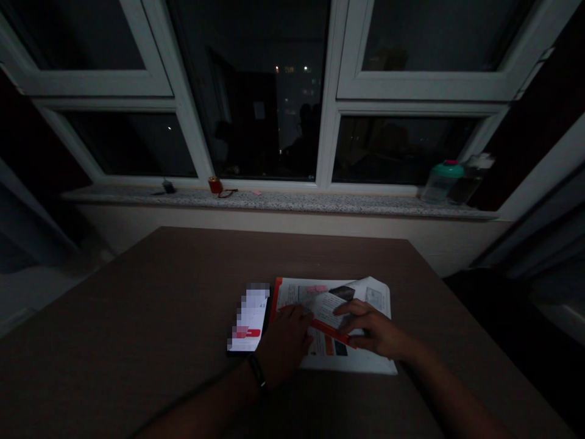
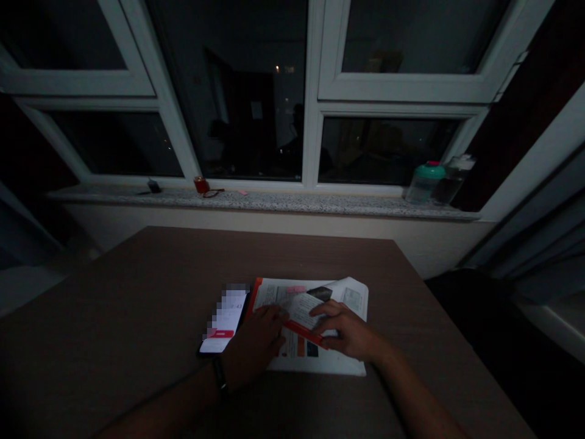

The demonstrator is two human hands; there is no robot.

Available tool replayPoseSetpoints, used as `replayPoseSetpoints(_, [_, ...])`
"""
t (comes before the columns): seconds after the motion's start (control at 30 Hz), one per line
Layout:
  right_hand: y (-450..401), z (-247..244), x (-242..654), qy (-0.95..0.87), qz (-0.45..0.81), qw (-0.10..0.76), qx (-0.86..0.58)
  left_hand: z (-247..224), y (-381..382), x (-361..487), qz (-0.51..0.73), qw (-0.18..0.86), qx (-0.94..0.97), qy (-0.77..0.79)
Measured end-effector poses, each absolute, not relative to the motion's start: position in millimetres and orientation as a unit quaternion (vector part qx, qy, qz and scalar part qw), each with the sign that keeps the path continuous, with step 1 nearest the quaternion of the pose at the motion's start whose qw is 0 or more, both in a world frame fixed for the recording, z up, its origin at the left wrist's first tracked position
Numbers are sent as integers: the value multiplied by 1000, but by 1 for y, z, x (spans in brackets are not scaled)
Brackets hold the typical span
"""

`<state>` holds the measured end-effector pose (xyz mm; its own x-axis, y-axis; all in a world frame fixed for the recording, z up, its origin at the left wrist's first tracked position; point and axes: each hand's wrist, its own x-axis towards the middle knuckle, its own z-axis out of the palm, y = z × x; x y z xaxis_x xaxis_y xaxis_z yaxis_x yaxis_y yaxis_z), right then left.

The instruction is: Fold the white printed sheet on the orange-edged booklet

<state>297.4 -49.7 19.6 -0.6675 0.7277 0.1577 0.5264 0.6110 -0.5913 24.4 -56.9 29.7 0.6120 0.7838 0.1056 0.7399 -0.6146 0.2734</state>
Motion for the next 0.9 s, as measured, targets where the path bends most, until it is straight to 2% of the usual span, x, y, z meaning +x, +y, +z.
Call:
replayPoseSetpoints(0.4, [-51,18,298,-886,233,191,-353,27,-56,23,118,101,893,424])
replayPoseSetpoints(0.9, [-50,10,297,-875,230,232,-356,25,-56,23,115,99,892,425])
